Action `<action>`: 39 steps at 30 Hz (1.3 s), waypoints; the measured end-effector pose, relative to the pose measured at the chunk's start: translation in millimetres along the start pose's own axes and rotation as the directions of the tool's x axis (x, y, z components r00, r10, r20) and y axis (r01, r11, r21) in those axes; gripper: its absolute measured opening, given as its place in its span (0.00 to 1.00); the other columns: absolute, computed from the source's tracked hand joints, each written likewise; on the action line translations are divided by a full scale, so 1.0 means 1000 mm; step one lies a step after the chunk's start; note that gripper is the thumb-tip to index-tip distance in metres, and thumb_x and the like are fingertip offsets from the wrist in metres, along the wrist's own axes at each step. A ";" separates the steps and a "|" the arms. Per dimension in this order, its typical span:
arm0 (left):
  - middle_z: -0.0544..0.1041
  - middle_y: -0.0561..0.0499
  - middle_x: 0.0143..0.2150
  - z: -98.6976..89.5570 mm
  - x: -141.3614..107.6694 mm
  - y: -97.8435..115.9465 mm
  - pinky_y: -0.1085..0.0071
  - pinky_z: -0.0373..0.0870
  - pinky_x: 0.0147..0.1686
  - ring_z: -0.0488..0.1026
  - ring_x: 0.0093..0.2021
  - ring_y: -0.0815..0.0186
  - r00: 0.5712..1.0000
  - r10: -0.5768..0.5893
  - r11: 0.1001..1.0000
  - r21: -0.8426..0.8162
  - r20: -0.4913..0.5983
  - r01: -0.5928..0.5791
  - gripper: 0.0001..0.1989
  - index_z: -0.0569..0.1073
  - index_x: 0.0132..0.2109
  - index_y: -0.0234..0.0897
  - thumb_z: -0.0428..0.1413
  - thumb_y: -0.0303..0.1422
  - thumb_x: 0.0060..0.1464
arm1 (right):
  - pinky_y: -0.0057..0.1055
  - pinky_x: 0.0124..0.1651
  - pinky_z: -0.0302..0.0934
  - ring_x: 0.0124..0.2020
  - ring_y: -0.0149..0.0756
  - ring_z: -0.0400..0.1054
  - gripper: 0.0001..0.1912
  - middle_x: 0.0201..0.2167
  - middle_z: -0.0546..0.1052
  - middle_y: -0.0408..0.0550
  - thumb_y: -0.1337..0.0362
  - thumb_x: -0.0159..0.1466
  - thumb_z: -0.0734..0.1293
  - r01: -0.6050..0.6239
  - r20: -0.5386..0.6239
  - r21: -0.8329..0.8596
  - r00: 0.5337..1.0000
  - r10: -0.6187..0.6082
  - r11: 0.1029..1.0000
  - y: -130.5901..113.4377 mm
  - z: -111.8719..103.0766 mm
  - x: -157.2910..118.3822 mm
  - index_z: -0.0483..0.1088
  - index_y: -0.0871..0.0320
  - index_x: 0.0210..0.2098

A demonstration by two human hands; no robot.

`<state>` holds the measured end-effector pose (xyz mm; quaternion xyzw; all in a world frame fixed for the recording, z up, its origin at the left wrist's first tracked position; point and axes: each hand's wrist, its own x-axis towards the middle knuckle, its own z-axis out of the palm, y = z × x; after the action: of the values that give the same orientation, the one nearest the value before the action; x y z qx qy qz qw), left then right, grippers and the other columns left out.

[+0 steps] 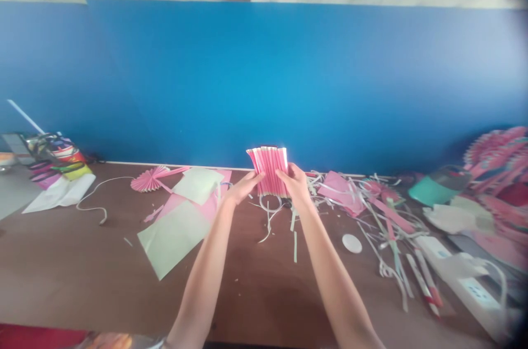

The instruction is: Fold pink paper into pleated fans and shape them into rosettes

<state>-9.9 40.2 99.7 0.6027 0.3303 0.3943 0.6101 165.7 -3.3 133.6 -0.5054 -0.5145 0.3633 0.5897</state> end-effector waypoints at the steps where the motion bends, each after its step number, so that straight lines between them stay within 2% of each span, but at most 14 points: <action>1: 0.68 0.44 0.62 0.005 0.000 0.002 0.53 0.51 0.64 0.57 0.66 0.50 1.000 -0.010 1.000 -0.005 0.013 0.010 0.30 0.67 0.61 0.41 0.56 0.47 0.54 | 0.32 0.36 0.62 0.36 0.38 0.69 0.19 0.36 0.76 0.48 0.53 0.56 0.69 0.015 0.017 -0.009 1.000 -0.015 1.000 0.001 0.002 -0.001 0.71 0.58 0.41; 7: 0.65 0.45 0.64 0.023 -0.002 0.007 0.51 0.53 0.63 0.59 0.64 0.50 0.996 -0.038 0.998 -0.037 0.086 0.041 0.29 0.67 0.61 0.45 0.55 0.48 0.55 | 0.32 0.36 0.61 0.34 0.38 0.68 0.19 0.34 0.76 0.48 0.49 0.56 0.68 0.096 0.057 -0.058 0.994 -0.093 0.994 0.009 0.008 -0.002 0.71 0.58 0.37; 12: 0.65 0.47 0.64 0.023 -0.002 0.009 0.52 0.52 0.64 0.57 0.66 0.51 0.998 -0.030 0.999 -0.016 0.055 0.030 0.27 0.68 0.60 0.46 0.54 0.49 0.56 | 0.30 0.35 0.62 0.35 0.38 0.69 0.21 0.35 0.76 0.48 0.46 0.56 0.68 0.057 0.102 -0.012 0.993 -0.055 0.998 0.008 0.007 -0.002 0.71 0.58 0.37; 18: 0.72 0.43 0.58 0.022 -0.003 0.009 0.55 0.57 0.61 0.65 0.61 0.51 0.998 -0.020 0.998 -0.057 0.052 0.023 0.28 0.70 0.59 0.41 0.55 0.49 0.55 | 0.30 0.38 0.62 0.38 0.39 0.69 0.23 0.33 0.77 0.47 0.43 0.60 0.63 0.012 0.150 0.045 0.988 -0.019 0.999 0.008 0.006 0.002 0.74 0.56 0.37; 24: 0.74 0.42 0.55 0.027 -0.004 0.014 0.55 0.62 0.56 0.69 0.56 0.51 0.998 0.018 0.998 -0.067 0.058 -0.014 0.29 0.68 0.59 0.40 0.56 0.48 0.54 | 0.29 0.34 0.60 0.33 0.36 0.68 0.20 0.31 0.75 0.45 0.46 0.61 0.63 0.034 0.150 -0.030 0.988 -0.029 0.999 0.008 0.002 0.002 0.74 0.56 0.35; 27: 0.75 0.42 0.54 0.028 -0.003 0.014 0.56 0.65 0.53 0.71 0.53 0.52 0.999 0.035 0.998 -0.048 0.004 -0.034 0.28 0.69 0.58 0.39 0.57 0.46 0.54 | 0.29 0.34 0.62 0.34 0.36 0.68 0.20 0.35 0.75 0.47 0.47 0.61 0.63 0.072 0.164 -0.027 0.984 -0.067 0.997 0.004 0.001 0.001 0.73 0.56 0.40; 29: 0.75 0.42 0.52 0.027 -0.002 0.013 0.57 0.65 0.53 0.71 0.52 0.52 0.997 0.045 0.999 -0.019 -0.064 -0.047 0.27 0.70 0.57 0.38 0.57 0.46 0.54 | 0.30 0.36 0.63 0.36 0.37 0.69 0.22 0.39 0.75 0.48 0.49 0.61 0.63 0.110 0.152 -0.038 0.983 -0.103 0.993 0.004 -0.001 0.000 0.70 0.56 0.48; 31: 0.76 0.43 0.51 0.026 -0.001 0.013 0.58 0.64 0.53 0.71 0.52 0.53 0.991 0.057 0.998 0.005 -0.118 -0.057 0.26 0.71 0.56 0.37 0.57 0.45 0.54 | 0.32 0.38 0.64 0.37 0.37 0.69 0.27 0.40 0.74 0.49 0.51 0.62 0.62 0.149 0.127 -0.094 0.982 -0.136 0.984 0.005 -0.003 0.000 0.62 0.55 0.58; 33: 0.76 0.44 0.50 0.025 -0.001 0.014 0.59 0.64 0.53 0.71 0.52 0.54 0.988 0.073 0.997 0.008 -0.134 -0.073 0.26 0.71 0.56 0.37 0.57 0.45 0.54 | 0.34 0.38 0.64 0.35 0.37 0.69 0.32 0.39 0.74 0.49 0.53 0.63 0.61 0.194 0.115 -0.170 0.978 -0.176 0.966 0.006 -0.005 0.000 0.54 0.53 0.64; 35: 0.76 0.44 0.50 0.026 0.000 0.015 0.59 0.64 0.53 0.72 0.51 0.55 0.988 0.093 0.995 -0.007 -0.122 -0.095 0.25 0.71 0.56 0.37 0.56 0.45 0.54 | 0.35 0.37 0.64 0.34 0.37 0.69 0.31 0.39 0.74 0.48 0.55 0.63 0.61 0.238 0.129 -0.212 0.968 -0.214 0.948 0.007 -0.006 0.000 0.53 0.52 0.64; 39: 0.76 0.44 0.49 0.029 0.001 0.015 0.59 0.65 0.52 0.72 0.49 0.55 0.983 0.113 0.993 -0.026 -0.145 -0.118 0.26 0.70 0.56 0.37 0.56 0.46 0.54 | 0.34 0.35 0.64 0.33 0.37 0.71 0.27 0.39 0.75 0.49 0.56 0.62 0.62 0.250 0.124 -0.215 0.966 -0.228 0.944 0.005 -0.005 0.000 0.59 0.52 0.60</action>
<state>15.1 26.5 116.0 0.5802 0.3309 0.4771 0.5712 171.4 -3.6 128.8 -0.4854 -0.6387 0.2516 0.5414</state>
